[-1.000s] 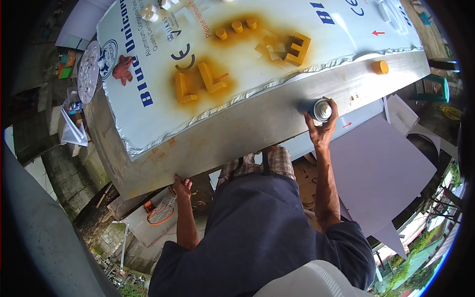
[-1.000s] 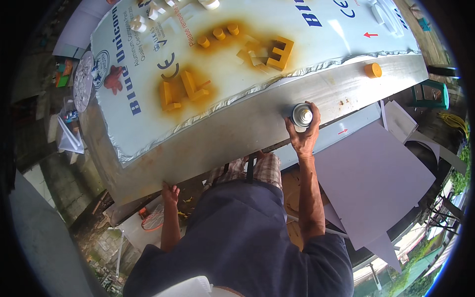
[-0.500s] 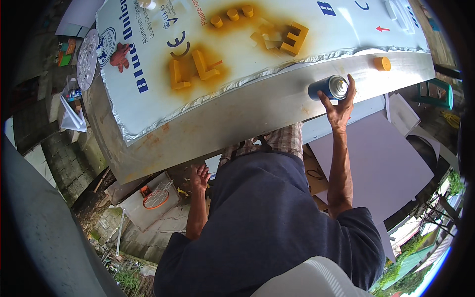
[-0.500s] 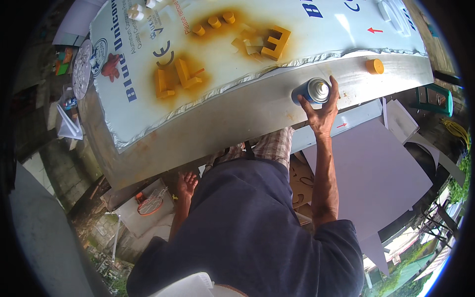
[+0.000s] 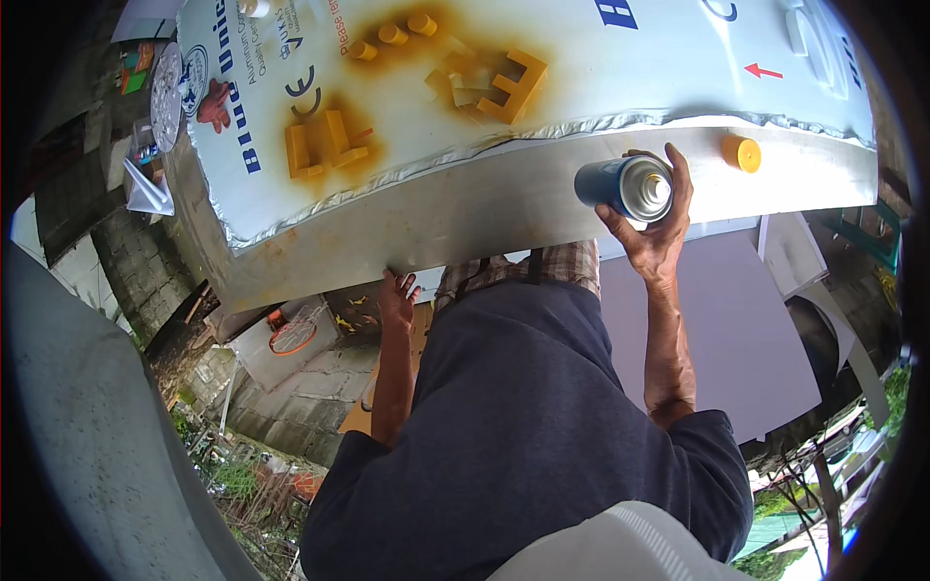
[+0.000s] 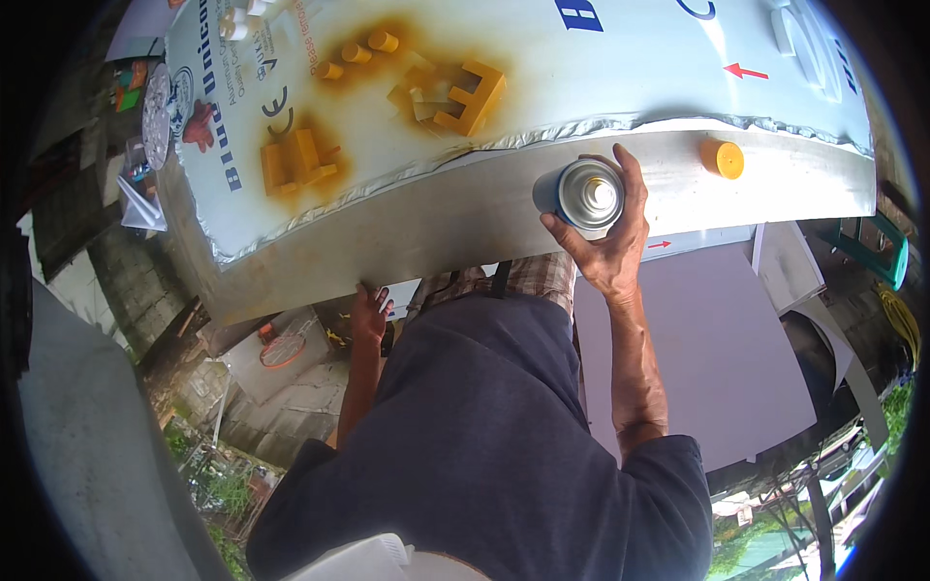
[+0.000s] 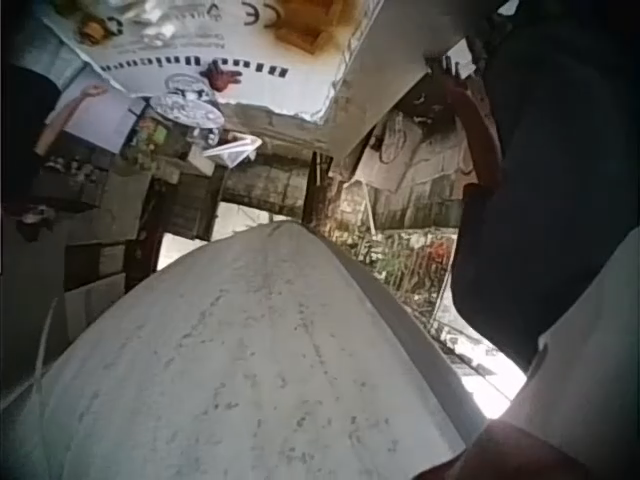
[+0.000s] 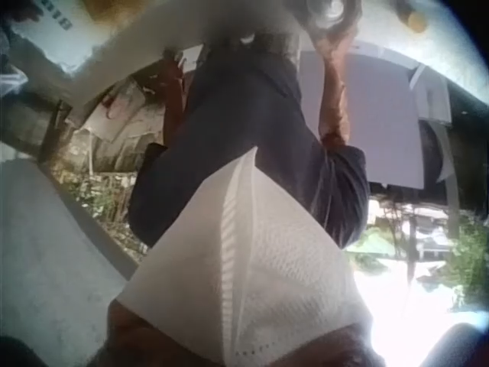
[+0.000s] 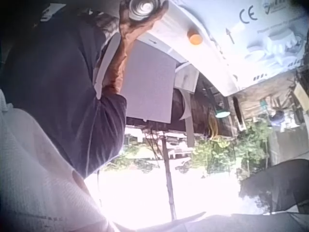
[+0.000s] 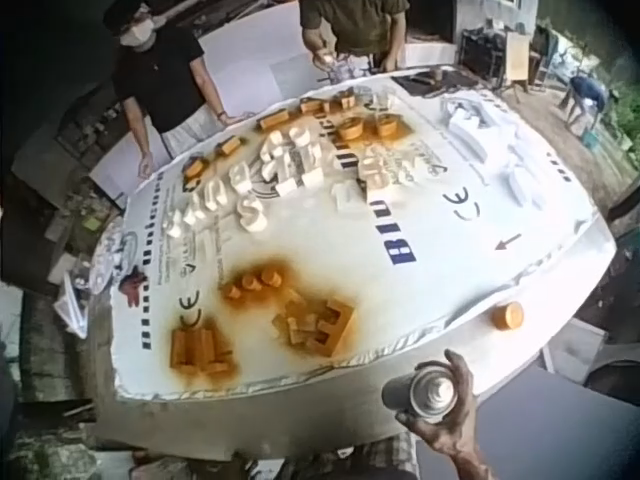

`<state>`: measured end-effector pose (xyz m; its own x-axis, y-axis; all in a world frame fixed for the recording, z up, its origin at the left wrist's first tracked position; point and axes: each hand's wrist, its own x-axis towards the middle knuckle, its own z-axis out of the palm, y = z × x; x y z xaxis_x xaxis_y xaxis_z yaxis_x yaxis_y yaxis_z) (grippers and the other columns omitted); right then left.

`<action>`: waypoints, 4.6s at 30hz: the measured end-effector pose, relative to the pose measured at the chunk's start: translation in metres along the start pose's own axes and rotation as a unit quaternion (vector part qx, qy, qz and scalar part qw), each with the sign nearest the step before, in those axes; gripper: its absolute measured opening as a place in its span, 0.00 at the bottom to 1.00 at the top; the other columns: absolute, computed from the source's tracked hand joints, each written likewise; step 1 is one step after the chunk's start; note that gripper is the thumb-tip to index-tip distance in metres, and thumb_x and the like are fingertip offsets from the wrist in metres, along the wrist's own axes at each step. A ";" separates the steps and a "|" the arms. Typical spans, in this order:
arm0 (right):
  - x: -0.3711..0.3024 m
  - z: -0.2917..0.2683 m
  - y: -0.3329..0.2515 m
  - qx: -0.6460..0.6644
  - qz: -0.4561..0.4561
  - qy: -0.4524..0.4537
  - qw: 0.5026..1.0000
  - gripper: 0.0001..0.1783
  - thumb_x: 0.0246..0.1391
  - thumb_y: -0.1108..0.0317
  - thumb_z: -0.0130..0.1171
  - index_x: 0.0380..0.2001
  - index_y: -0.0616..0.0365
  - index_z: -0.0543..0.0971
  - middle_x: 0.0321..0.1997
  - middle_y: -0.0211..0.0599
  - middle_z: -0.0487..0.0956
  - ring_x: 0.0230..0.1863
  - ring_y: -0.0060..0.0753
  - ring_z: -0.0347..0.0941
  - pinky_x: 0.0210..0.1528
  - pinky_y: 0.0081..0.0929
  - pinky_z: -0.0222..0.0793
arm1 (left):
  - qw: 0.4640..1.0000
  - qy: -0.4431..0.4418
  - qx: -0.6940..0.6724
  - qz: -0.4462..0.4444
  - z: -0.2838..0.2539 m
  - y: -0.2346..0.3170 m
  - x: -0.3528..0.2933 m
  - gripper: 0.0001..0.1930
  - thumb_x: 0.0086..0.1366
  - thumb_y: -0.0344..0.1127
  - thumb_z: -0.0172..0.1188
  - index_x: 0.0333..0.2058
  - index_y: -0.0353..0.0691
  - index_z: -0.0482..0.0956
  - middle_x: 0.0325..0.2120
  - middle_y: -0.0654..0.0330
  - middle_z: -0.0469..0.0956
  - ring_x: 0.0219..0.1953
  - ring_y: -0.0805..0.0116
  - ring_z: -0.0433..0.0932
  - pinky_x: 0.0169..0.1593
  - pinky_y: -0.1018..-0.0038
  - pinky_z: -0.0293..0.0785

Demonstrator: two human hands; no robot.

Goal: Spray painting 3D letters for a sign board in a workshop.

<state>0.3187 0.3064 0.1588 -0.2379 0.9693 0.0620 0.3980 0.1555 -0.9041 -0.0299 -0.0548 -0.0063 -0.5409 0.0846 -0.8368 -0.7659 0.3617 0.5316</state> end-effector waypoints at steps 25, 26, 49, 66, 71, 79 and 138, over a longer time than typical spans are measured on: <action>0.242 -0.009 -0.003 0.057 -0.037 0.006 0.998 0.65 0.34 0.45 0.84 0.71 0.51 0.56 0.54 0.55 0.80 0.53 0.52 0.80 0.57 0.48 0.81 | 0.985 0.165 0.003 -0.059 0.047 0.012 -0.014 0.23 0.77 0.50 0.52 0.57 0.37 0.69 0.47 0.57 0.75 0.45 0.63 0.78 0.46 0.60 0.80; 0.249 -0.005 0.000 0.057 -0.034 -0.001 0.998 0.65 0.34 0.45 0.84 0.71 0.51 0.56 0.54 0.55 0.80 0.53 0.52 0.80 0.57 0.48 0.81 | 0.979 0.188 -0.033 -0.071 0.048 0.011 -0.014 0.24 0.77 0.51 0.52 0.58 0.37 0.69 0.48 0.57 0.75 0.47 0.62 0.78 0.46 0.61 0.79; 0.307 0.048 0.049 -0.029 -0.029 -0.146 0.989 0.50 0.38 0.45 0.81 0.61 0.53 0.68 0.61 0.54 0.75 0.63 0.55 0.73 0.66 0.53 0.72 | 0.968 0.196 0.141 -0.072 0.040 -0.001 -0.027 0.22 0.80 0.48 0.44 0.62 0.40 0.65 0.55 0.54 0.70 0.54 0.56 0.74 0.55 0.53 0.75; 0.302 0.052 0.040 0.104 0.005 -0.094 0.990 0.63 0.39 0.44 0.81 0.71 0.54 0.55 0.56 0.57 0.78 0.52 0.52 0.80 0.53 0.46 0.84 | 0.972 0.228 0.015 -0.051 0.051 -0.002 -0.020 0.20 0.78 0.50 0.48 0.55 0.40 0.71 0.47 0.59 0.77 0.49 0.63 0.79 0.49 0.57 0.80; 0.285 0.035 0.017 0.164 -0.026 -0.062 0.984 0.64 0.34 0.44 0.83 0.71 0.49 0.57 0.51 0.54 0.81 0.48 0.48 0.83 0.51 0.46 0.85 | 0.976 0.214 -0.015 -0.025 0.060 0.004 -0.019 0.20 0.78 0.51 0.50 0.53 0.40 0.71 0.45 0.60 0.78 0.47 0.64 0.80 0.48 0.57 0.81; 0.236 0.023 -0.005 0.391 -0.042 -0.051 0.918 0.61 0.41 0.53 0.78 0.73 0.48 0.51 0.50 0.66 0.78 0.41 0.54 0.84 0.41 0.47 0.87 | 0.979 0.200 -0.029 0.013 0.062 0.002 -0.013 0.17 0.76 0.51 0.52 0.41 0.40 0.75 0.26 0.66 0.70 0.27 0.72 0.71 0.41 0.62 0.81; -0.067 0.150 -0.147 0.402 0.020 0.062 0.914 0.56 0.46 0.54 0.75 0.73 0.47 0.53 0.47 0.64 0.75 0.32 0.52 0.83 0.28 0.47 0.87 | 0.684 0.137 0.567 0.438 0.023 0.420 0.179 0.45 0.50 0.72 0.68 0.54 0.38 0.79 0.51 0.47 0.80 0.54 0.49 0.79 0.57 0.55 0.76</action>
<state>0.1432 0.1900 0.2236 -0.1163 0.9929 0.0238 -0.3858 -0.0230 -0.9223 -0.4404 0.1339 0.0645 -0.7832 0.6093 -0.1237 0.5721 0.7842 0.2403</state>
